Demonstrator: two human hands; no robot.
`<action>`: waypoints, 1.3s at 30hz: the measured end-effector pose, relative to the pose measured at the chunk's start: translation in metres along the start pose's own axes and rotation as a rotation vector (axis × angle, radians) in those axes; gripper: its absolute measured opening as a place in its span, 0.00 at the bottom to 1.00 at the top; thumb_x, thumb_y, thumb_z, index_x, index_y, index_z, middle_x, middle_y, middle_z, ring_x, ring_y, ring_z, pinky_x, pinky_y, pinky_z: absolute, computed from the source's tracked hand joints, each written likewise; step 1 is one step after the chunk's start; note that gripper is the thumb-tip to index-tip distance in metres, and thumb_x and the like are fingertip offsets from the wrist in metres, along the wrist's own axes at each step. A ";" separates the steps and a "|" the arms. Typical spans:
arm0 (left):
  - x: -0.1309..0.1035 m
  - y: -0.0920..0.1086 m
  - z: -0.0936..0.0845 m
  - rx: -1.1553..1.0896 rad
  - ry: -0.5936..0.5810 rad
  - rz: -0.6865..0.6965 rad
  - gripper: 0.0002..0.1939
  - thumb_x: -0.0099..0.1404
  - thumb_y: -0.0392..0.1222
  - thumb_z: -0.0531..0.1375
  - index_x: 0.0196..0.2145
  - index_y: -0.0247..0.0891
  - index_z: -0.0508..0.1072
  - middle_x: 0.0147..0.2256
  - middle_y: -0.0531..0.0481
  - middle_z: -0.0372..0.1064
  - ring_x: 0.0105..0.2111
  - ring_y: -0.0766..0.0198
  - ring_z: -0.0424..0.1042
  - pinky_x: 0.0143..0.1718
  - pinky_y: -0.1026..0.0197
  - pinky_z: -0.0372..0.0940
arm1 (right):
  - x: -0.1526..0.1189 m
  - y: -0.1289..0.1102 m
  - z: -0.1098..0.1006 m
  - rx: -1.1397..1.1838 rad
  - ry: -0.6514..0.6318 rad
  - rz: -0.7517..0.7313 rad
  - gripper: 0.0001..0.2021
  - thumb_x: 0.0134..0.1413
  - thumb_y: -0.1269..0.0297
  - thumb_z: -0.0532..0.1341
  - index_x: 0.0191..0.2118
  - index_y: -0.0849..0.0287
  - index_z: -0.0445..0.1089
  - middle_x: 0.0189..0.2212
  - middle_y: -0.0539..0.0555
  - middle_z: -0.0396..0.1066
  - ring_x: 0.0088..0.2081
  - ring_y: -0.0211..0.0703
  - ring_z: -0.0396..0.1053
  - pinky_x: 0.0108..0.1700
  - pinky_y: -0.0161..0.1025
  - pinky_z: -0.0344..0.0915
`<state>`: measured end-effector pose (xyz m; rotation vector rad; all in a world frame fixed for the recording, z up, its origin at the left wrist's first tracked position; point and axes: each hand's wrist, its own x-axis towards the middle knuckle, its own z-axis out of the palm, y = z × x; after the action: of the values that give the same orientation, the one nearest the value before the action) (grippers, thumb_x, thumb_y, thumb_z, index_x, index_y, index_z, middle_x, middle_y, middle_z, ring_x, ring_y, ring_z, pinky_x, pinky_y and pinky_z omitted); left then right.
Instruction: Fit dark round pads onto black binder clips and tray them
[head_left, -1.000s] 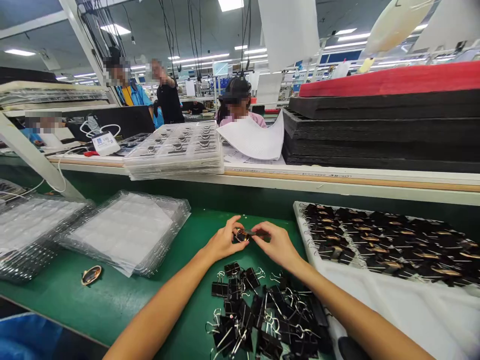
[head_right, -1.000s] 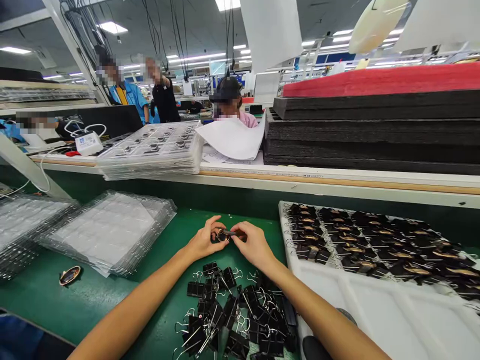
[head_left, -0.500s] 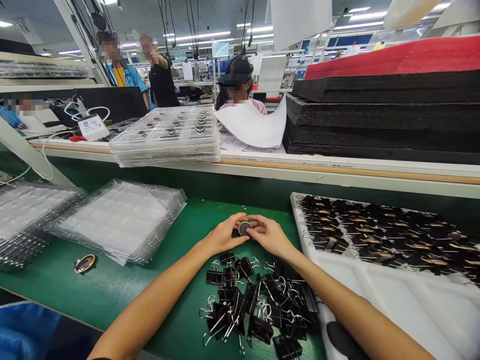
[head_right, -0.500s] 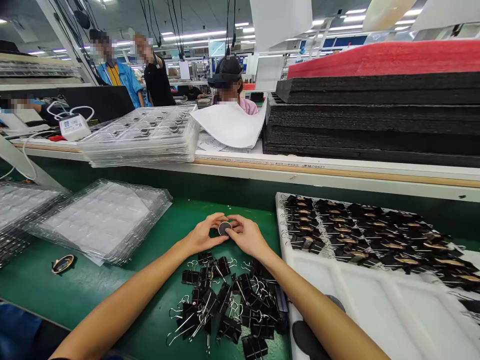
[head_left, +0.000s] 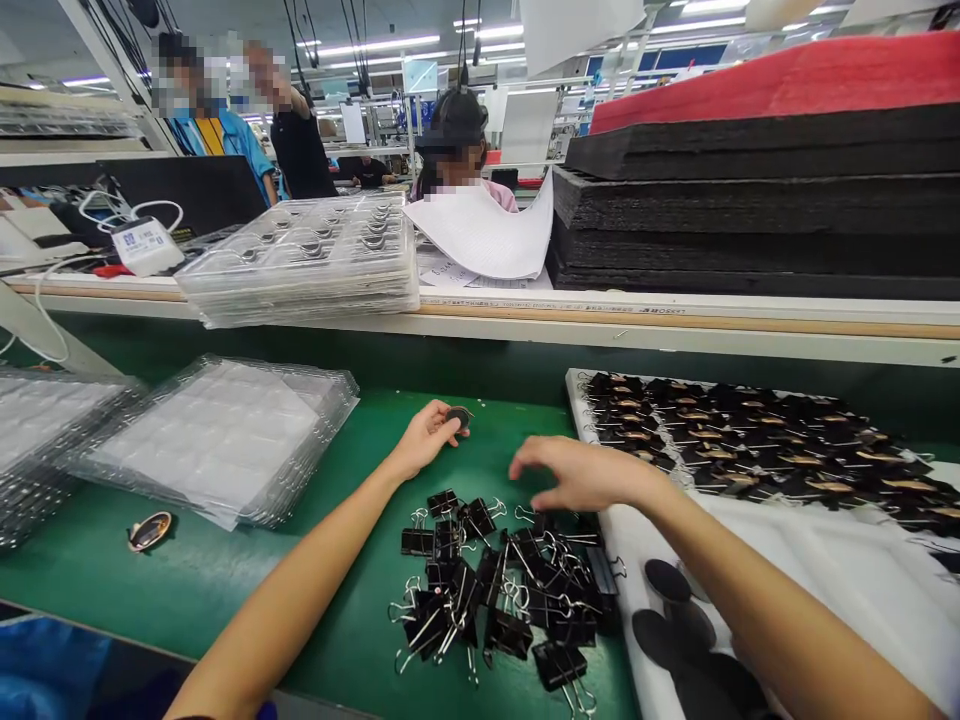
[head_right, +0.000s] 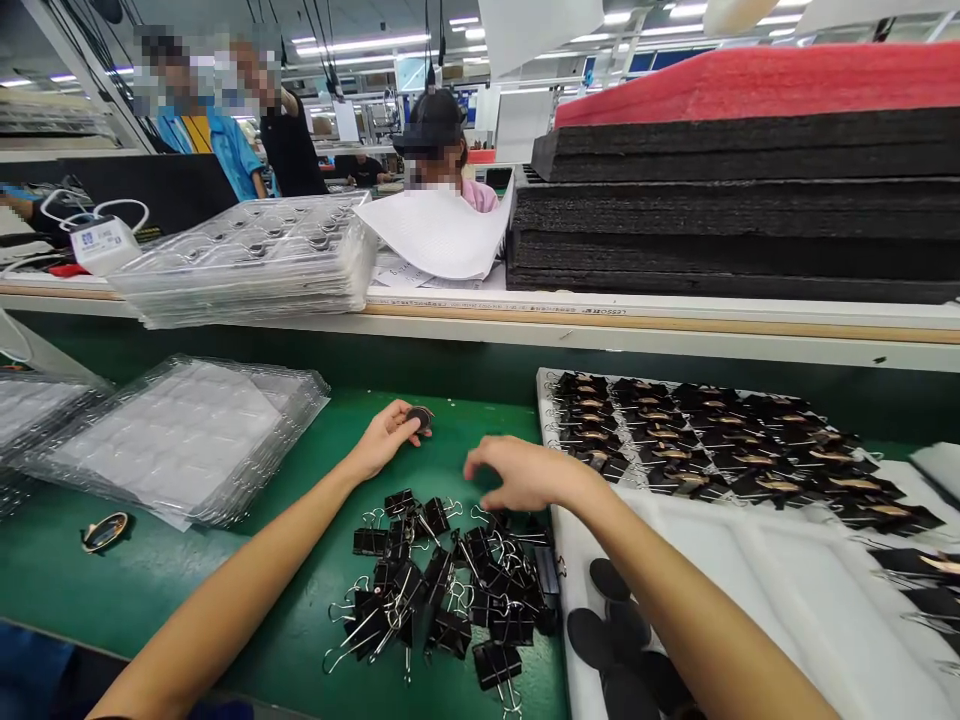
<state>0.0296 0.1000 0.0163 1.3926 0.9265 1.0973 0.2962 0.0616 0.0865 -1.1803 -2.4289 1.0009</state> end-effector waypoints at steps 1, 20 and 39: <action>0.001 0.000 0.000 -0.052 0.033 -0.014 0.26 0.61 0.61 0.68 0.39 0.37 0.65 0.42 0.43 0.78 0.40 0.58 0.79 0.35 0.62 0.70 | -0.006 0.000 -0.003 -0.009 -0.067 0.015 0.16 0.35 0.71 0.75 0.35 0.49 0.82 0.31 0.49 0.77 0.33 0.44 0.74 0.33 0.34 0.68; -0.020 0.010 0.013 0.023 -0.359 -0.052 0.31 0.52 0.65 0.72 0.41 0.35 0.79 0.43 0.41 0.75 0.42 0.56 0.76 0.50 0.51 0.69 | 0.034 0.003 0.051 0.597 0.390 0.171 0.32 0.46 0.37 0.67 0.49 0.56 0.70 0.36 0.58 0.79 0.40 0.54 0.78 0.50 0.51 0.74; -0.022 0.019 0.007 0.215 -0.570 0.024 0.25 0.60 0.62 0.68 0.42 0.37 0.80 0.42 0.42 0.78 0.43 0.57 0.76 0.50 0.56 0.69 | 0.027 0.017 0.046 1.126 0.221 0.449 0.23 0.27 0.63 0.83 0.35 0.62 0.81 0.34 0.58 0.81 0.35 0.45 0.79 0.45 0.38 0.78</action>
<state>0.0294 0.0746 0.0322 1.7708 0.6186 0.5687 0.2660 0.0677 0.0398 -1.2385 -1.0476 1.8475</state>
